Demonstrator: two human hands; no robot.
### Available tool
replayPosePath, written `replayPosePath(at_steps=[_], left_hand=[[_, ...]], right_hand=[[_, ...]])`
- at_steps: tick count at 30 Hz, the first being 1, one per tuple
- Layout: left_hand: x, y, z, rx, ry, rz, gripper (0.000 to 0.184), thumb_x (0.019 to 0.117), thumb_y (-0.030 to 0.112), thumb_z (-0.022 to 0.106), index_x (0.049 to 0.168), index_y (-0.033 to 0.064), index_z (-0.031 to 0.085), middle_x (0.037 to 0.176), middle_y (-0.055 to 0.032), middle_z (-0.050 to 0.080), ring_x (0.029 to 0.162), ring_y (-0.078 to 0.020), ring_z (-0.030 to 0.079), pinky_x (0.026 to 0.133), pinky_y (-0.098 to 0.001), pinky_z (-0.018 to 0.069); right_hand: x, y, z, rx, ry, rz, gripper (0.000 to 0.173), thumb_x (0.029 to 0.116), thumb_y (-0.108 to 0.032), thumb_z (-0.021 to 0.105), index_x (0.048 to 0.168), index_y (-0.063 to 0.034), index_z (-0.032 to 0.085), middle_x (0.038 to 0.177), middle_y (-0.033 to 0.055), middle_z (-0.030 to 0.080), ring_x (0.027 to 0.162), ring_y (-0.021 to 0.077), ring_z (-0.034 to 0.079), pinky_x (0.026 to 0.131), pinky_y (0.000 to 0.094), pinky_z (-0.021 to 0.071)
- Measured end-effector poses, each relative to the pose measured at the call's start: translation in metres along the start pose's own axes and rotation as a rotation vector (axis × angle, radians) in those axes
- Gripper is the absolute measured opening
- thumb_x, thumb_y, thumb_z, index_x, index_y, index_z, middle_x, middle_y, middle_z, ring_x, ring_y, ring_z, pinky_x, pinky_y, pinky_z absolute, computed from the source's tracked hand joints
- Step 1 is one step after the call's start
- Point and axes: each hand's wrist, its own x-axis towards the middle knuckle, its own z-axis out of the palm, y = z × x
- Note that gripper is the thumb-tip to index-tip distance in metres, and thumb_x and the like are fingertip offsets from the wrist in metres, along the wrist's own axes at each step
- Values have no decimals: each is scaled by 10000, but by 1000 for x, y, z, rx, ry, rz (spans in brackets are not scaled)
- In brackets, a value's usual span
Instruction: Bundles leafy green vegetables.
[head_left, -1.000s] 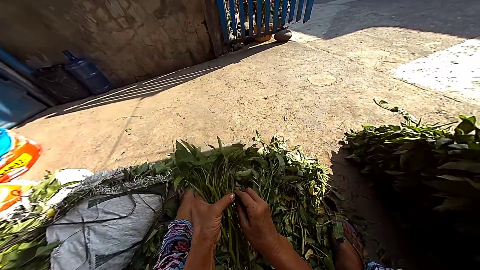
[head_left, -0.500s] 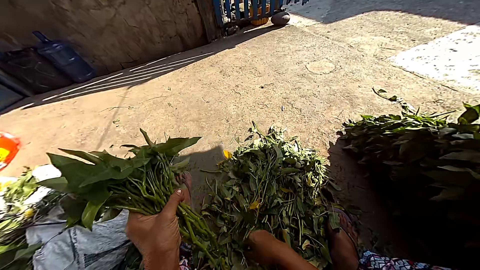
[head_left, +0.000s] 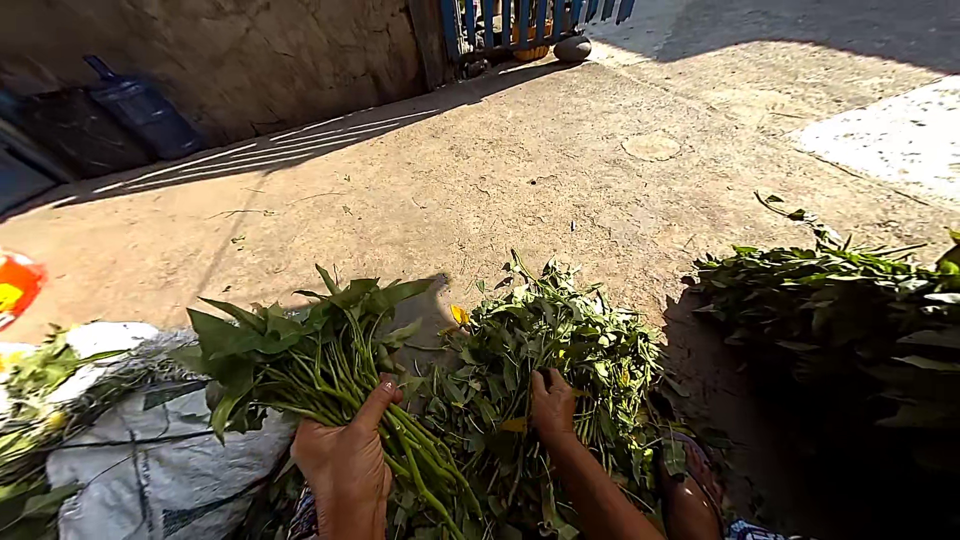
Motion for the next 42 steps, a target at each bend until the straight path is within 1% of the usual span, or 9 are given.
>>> replayPosePath(at_steps=[3, 10, 21, 26, 29, 32, 35, 38, 42], left_hand=[[-4, -5, 2, 1, -28, -15, 506, 741, -217, 715, 1196, -85, 535, 866, -218, 729, 716, -317, 751, 625, -414, 656], [-20, -6, 16, 48, -158, -81, 501, 703, -199, 771, 1146, -93, 563, 784, -201, 708, 650, -278, 718, 606, -374, 631], [-31, -11, 20, 107, -471, -122, 722, 578, -128, 872, 1232, -65, 573, 1030, -175, 732, 920, -235, 749, 795, -379, 658], [-31, -9, 17, 43, -504, -117, 642, 573, -141, 844, 1163, -69, 602, 975, -178, 735, 880, -235, 749, 768, -376, 656], [-30, -8, 17, -8, -503, -137, 645, 601, -153, 839, 1191, -81, 588, 989, -202, 729, 890, -268, 748, 780, -400, 657], [-29, -10, 18, -9, -456, -143, 608, 632, -170, 831, 1185, -92, 589, 987, -218, 728, 884, -287, 750, 772, -411, 658], [-28, -11, 19, -4, -401, -137, 625, 648, -178, 835, 1211, -70, 587, 1002, -204, 724, 884, -271, 745, 761, -402, 655], [-27, -8, 20, -44, -344, -131, 567, 676, -194, 812, 1189, -62, 610, 974, -199, 726, 824, -272, 744, 711, -413, 654], [-20, -3, 15, -72, -214, -94, 519, 734, -163, 798, 1200, -33, 608, 936, -175, 730, 739, -267, 738, 638, -412, 646]], right_hand=[[-19, 6, -14, 260, -55, -46, 241, 1051, -119, 483, 1172, 48, 607, 886, 128, 697, 738, 210, 689, 704, 387, 588], [-90, -13, -23, 64, 47, -624, 274, 998, -168, 542, 1166, 8, 668, 926, 77, 713, 788, 131, 692, 729, 321, 600], [-126, -27, -23, -127, 72, -1124, 228, 959, -175, 587, 1078, -37, 723, 896, 87, 697, 813, 183, 697, 723, 319, 606], [-119, -49, -40, 54, -410, -519, 605, 967, -543, 613, 1296, -36, 635, 844, 37, 671, 717, 149, 631, 701, 380, 560], [-119, -76, -45, 443, -652, -104, 329, 969, -359, 684, 1081, -49, 695, 859, 32, 679, 763, 111, 641, 727, 292, 545], [-129, -89, -41, 846, -597, 191, 192, 1020, -160, 606, 1133, -8, 639, 908, 93, 669, 798, 161, 661, 718, 324, 577], [-131, -89, -35, 1121, -458, 165, 255, 1096, -148, 427, 1093, 30, 610, 961, 141, 684, 895, 204, 671, 832, 362, 571], [-128, -74, -38, 1343, -556, 14, 398, 1122, -206, 283, 1042, 27, 595, 1028, 190, 706, 1049, 281, 689, 996, 439, 541], [-119, -47, -66, 1287, -827, -42, 352, 1102, -285, 399, 831, -134, 566, 631, -63, 485, 611, 80, 540, 735, 306, 542]])
